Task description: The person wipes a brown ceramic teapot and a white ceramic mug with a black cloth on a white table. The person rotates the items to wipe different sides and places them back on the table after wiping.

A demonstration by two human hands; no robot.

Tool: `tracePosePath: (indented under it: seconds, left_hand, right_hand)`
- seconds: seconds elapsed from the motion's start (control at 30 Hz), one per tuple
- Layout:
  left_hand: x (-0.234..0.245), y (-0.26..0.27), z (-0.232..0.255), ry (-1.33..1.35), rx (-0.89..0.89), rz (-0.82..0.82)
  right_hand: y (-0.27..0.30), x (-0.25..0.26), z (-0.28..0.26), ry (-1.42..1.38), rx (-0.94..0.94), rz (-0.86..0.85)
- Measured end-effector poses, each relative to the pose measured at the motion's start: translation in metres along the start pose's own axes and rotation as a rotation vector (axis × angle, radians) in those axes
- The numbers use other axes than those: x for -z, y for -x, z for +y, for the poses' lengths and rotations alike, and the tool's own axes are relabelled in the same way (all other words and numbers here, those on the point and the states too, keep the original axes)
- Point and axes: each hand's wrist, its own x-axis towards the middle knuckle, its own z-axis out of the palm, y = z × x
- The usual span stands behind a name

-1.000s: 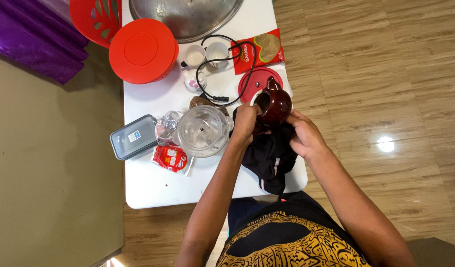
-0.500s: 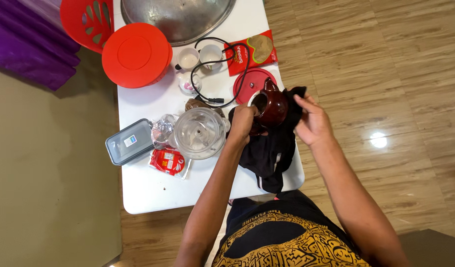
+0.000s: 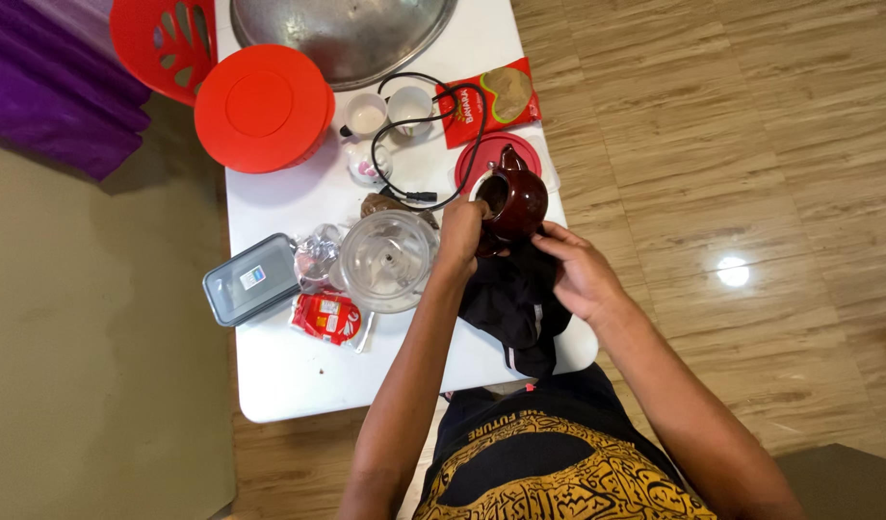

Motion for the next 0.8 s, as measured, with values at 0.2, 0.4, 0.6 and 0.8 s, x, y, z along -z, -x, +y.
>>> tracePosePath:
  seconds: [0.2, 0.4, 0.6, 0.8]
  left_hand:
    - [0.010, 0.011, 0.008, 0.040, -0.015, 0.003]
    - [0.014, 0.027, 0.010, -0.006, 0.034, -0.004]
    - [0.032, 0.039, -0.003, 0.050, -0.044, 0.118]
    - [0.110, 0.066, -0.008, 0.022, -0.283, 0.395]
  right_hand:
    - [0.000, 0.009, -0.018, -0.018, 0.024, -0.033]
    - [-0.006, -0.007, -0.018, -0.094, 0.138, -0.125]
    - [-0.002, -0.034, 0.019, 0.090, -0.044, -0.118]
    - [-0.011, -0.043, 0.028, 0.447, -0.216, -0.137]
